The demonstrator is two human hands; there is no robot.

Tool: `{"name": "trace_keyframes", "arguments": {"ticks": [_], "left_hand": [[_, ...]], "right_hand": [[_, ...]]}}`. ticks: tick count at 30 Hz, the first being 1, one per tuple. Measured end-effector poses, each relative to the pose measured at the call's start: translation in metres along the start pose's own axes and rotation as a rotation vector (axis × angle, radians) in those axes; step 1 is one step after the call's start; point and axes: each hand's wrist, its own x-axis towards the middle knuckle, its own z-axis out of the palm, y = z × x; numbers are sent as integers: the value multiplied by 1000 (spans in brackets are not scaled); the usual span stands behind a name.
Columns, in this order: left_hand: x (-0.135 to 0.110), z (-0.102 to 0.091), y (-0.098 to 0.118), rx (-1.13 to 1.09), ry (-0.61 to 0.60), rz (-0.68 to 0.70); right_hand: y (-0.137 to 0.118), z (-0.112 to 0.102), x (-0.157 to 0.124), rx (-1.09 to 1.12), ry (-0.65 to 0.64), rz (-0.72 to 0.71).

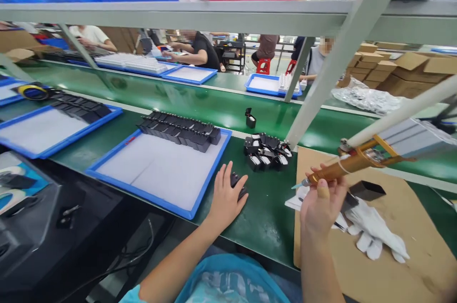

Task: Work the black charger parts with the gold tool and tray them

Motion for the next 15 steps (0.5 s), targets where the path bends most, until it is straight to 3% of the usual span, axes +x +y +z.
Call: {"name": "trace_keyframes", "arguments": {"ticks": [4,8,11,15], "left_hand": [[3,-12,-10,-239,-159,-135],[6,-40,-49,-322,-108,-196],[19,-66,-118,-298,-23,-256],[50,-94,-238,53,111,-406]], "right_hand": [[2,0,4,13,24,-5],[3,-2,10,-21,39,8],[4,-2,14,-4,45,-17],[5,0,15,-9,63,-32]]}}
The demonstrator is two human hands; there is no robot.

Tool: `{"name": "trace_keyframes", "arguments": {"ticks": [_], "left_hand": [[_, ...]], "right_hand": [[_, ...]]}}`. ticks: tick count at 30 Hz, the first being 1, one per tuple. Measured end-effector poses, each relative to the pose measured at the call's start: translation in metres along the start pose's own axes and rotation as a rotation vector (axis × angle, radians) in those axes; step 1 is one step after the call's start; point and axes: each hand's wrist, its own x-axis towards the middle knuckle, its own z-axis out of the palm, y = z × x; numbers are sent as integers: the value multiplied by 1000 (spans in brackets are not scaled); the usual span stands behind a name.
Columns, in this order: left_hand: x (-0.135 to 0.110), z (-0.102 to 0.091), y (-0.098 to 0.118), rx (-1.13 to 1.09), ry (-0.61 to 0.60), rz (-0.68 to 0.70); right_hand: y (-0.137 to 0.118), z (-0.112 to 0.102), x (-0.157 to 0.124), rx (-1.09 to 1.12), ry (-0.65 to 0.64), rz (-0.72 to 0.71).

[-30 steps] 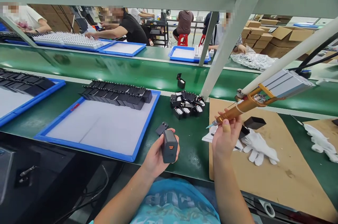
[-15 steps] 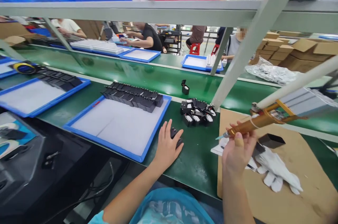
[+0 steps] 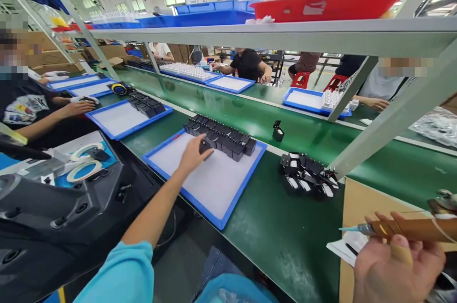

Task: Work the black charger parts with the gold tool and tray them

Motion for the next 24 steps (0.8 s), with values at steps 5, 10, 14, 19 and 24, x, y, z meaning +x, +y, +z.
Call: {"name": "trace_keyframes", "arguments": {"ticks": [5,10,14,19,24], "left_hand": [[66,-8,-75,200,25,-141],[77,-4,-103,314,-42,-233],[72,-1,-121,357,-59,-255],[68,-5,-117,314,169,-213],[101,1,-29,78,267,194]], "right_hand": [[-1,5,-3,-36,48,8],[-2,6,-4,-70,46,14],[-2,3,-2,-56,68,38],[-6,4,-5,-10,68,78],[-9,4,-13,-9,4,102]]}}
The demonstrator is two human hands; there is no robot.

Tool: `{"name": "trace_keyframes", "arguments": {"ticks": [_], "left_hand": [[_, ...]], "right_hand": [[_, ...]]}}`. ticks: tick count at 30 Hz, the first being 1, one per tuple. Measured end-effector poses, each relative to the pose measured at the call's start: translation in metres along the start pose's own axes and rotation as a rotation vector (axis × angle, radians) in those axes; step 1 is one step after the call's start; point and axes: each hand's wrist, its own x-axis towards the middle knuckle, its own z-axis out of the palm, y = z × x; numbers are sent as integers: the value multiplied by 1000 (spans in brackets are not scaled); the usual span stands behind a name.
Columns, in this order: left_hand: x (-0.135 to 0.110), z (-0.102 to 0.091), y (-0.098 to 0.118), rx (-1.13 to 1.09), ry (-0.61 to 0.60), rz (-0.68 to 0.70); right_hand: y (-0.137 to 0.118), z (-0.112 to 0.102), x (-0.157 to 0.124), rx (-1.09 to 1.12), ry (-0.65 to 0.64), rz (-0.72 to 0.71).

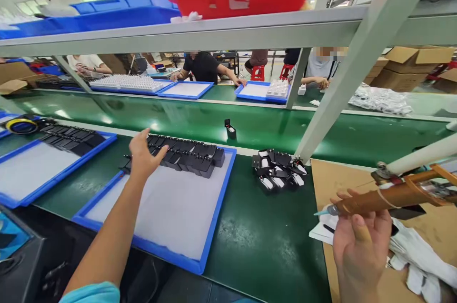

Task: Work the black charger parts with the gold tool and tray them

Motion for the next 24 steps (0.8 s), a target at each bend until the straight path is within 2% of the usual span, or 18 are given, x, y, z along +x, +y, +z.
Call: {"name": "trace_keyframes", "arguments": {"ticks": [2,3,4,6,8,9,12,15,17,19,21,23,24], "left_hand": [[31,23,53,-98,-171,49],[46,39,81,-132,-289,31],[60,57,106,-149,-426,-18],[83,95,150,-129,-711,-207],[96,128,178,-113,-811,-295],[100,141,188,-105,-823,-321],[108,159,199,-83,-792,-352],[116,153,199,-80,-749,-326],[118,137,201,-106,-728,-269],[109,113,205,-159,-720,-199],[83,80,211,-262,-732,-98],[41,43,217,-431,-775,71],[16,25,220,-479,-837,135]], "right_hand": [[1,-2,-3,-3,-10,16],[2,-3,-4,-4,-15,25],[3,-5,-5,-5,-19,34],[5,-8,-6,-8,-27,47],[8,-11,-7,-16,-40,45],[10,-12,-7,-20,-48,41],[13,-14,-10,-38,-77,37],[12,-14,-12,-48,-117,42],[9,-14,-14,-38,-134,39],[6,-12,-15,-23,-137,40],[2,-11,-15,-4,-142,46],[0,-9,-16,23,-156,43],[-1,-9,-16,36,-165,37]]}}
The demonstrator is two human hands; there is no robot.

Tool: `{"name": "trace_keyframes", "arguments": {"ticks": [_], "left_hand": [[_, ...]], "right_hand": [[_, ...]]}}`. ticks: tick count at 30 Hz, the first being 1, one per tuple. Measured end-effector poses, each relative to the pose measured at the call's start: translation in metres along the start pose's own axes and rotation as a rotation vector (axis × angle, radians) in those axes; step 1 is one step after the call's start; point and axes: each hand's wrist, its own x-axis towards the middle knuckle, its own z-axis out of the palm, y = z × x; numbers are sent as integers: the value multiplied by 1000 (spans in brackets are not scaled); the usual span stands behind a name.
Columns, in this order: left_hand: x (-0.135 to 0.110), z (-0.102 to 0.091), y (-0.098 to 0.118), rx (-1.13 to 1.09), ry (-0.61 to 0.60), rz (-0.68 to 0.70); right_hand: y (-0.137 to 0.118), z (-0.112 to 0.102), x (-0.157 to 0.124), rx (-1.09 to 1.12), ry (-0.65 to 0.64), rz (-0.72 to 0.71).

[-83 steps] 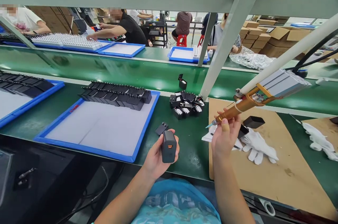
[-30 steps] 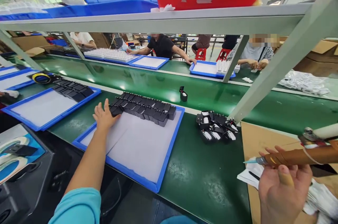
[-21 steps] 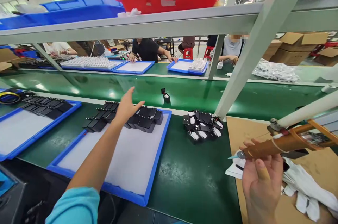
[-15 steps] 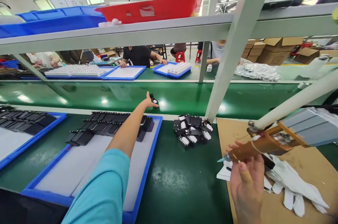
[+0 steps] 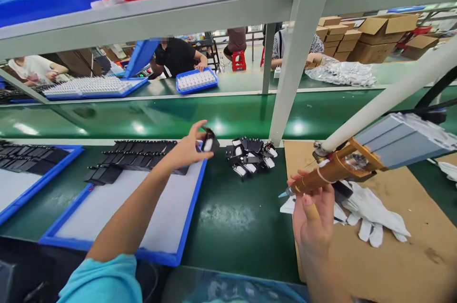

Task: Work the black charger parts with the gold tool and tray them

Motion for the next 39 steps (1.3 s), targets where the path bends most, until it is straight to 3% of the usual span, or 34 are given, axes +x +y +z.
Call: {"name": "trace_keyframes", "arguments": {"ticks": [4,7,9,11,15,20,25,29,39], "left_hand": [[-95,44,20,-72,-250,71],[-136,72,19,-136,-361,73],[-152,87,18,-145,-352,98],[-163,101,19,-97,-252,175],[-175,128,26,77,-22,314],[-181,148,20,-165,191,75],[-185,156,15,-230,205,-53],[-187,155,28,-251,177,-102],[-191,135,57,-227,302,38]], "right_hand": [[0,3,0,7,-27,-17],[0,5,0,5,-36,-13],[0,7,0,1,-45,-13],[0,9,0,-7,-57,-7],[-2,15,-2,23,-77,30],[-11,30,-9,83,-140,77],[-15,51,-21,162,-215,128],[-12,64,-30,258,-287,160],[-15,74,-37,286,-283,172]]}}
